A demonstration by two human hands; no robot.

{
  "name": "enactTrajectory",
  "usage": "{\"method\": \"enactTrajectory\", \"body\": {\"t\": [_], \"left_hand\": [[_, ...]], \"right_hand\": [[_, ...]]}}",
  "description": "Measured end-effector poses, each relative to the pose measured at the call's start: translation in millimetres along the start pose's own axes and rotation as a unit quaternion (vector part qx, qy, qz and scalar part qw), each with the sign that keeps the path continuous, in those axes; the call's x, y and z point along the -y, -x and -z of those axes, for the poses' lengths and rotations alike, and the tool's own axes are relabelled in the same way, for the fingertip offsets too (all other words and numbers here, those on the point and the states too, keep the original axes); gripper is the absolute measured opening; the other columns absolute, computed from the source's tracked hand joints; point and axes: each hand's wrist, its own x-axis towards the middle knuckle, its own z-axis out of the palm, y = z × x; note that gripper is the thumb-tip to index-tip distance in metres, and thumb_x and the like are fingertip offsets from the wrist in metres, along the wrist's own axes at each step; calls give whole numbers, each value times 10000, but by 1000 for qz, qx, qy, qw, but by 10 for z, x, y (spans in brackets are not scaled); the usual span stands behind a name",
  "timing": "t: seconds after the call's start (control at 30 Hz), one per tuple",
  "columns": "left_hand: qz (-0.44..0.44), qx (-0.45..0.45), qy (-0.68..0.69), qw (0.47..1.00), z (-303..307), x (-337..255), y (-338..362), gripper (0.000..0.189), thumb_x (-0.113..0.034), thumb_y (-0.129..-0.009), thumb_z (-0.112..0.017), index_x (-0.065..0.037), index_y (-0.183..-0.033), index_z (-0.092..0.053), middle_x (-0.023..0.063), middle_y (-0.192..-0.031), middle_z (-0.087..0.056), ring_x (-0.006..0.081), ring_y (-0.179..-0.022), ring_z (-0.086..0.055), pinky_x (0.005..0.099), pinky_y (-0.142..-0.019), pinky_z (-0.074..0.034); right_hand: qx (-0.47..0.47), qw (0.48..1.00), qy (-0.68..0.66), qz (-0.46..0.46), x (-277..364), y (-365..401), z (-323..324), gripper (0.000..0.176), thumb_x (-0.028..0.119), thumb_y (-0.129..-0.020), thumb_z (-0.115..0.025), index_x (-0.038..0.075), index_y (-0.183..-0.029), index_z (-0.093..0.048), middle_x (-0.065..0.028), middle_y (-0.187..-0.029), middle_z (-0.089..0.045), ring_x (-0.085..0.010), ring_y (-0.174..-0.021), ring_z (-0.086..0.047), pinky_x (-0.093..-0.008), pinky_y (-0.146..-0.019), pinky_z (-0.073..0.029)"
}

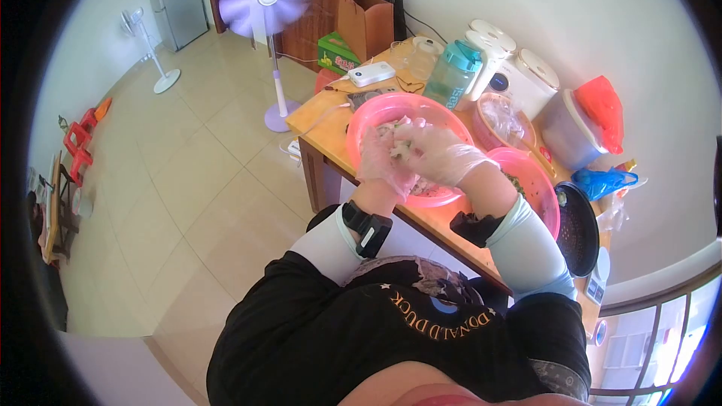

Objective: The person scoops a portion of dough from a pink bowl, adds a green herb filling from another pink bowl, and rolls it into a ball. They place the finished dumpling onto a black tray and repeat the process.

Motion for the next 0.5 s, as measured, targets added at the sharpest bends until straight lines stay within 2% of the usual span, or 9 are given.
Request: {"method": "enactTrajectory", "body": {"t": [0.07, 0.1, 0.17, 0.2, 0.27, 0.4, 0.47, 0.5], "left_hand": [[-22, -21, 8, 1000, 17, -7, -25, 716, -632, -1055, -224, -52, -1308, -558, 121, -1190, -659, 295, -1113, -632, 438, -984, -522], [-22, -22, 9, 999, 24, -7, -18, 716, -632, -1055, -224, -52, -1308, -558, 121, -1190, -659, 295, -1113, -632, 438, -984, -522], [-12, -38, -6, 999, -24, -7, 29, 738, -649, -1048, -222, -57, -1358, -534, 106, -1182, -656, 264, -1101, -636, 418, -954, -528], [-11, -38, -7, 999, 29, -10, -9, 738, -649, -1048, -222, -57, -1358, -534, 106, -1182, -656, 264, -1101, -636, 418, -954, -528], [10, 28, 24, 999, 123, -24, -77, 759, -668, -1040, -221, -59, -1377, -524, 99, -1159, -656, 257, -1104, -633, 422, -956, -523], [10, 19, -8, 1000, 72, -4, -40, 797, -694, -1027, -211, -59, -1408, -506, 110, -1203, -654, 279, -1135, -623, 446, -1001, -501], [15, -11, -19, 1000, -7, 8, 2, 831, -713, -1016, -203, -54, -1427, -498, 128, -1264, -646, 305, -1173, -614, 482, -1036, -483], [16, -11, -19, 1000, -20, 13, 6, 831, -713, -1016, -203, -54, -1427, -498, 128, -1264, -646, 305, -1173, -614, 482, -1036, -483]], "right_hand": [[-36, 996, -83, 13, -82, -21, 84, 307, 187, -934, -562, 95, -1200, -683, -200, -1119, -692, -375, -1074, -646, -430, -953, -499], [-35, 996, -83, 12, -122, -53, 68, 307, 187, -934, -562, 95, -1200, -683, -200, -1119, -692, -375, -1074, -646, -430, -953, -499], [-105, 994, -10, 25, -196, -110, 19, 256, 205, -929, -589, 80, -1109, -721, -194, -1091, -696, -360, -1077, -642, -425, -956, -495], [-106, 994, -11, 24, -220, -128, 13, 256, 205, -929, -589, 80, -1109, -721, -194, -1091, -696, -360, -1077, -642, -425, -956, -495], [-10, 999, 30, 39, -167, -169, -2, 232, 216, -912, -628, 79, -1061, -741, -195, -1070, -698, -351, -1086, -640, -435, -948, -495], [-5, 998, 54, -23, -10, -172, -96, 238, 204, -885, -650, 81, -1066, -743, -194, -1071, -697, -352, -1063, -650, -459, -907, -510], [-91, 987, 132, 22, -56, -203, -222, 221, 181, -881, -627, 83, -1038, -748, -211, -1031, -705, -365, -1001, -674, -474, -860, -529], [-91, 987, 131, 21, -79, -218, -247, 221, 181, -881, -627, 83, -1038, -748, -211, -1031, -705, -365, -1001, -674, -474, -860, -529]]}}
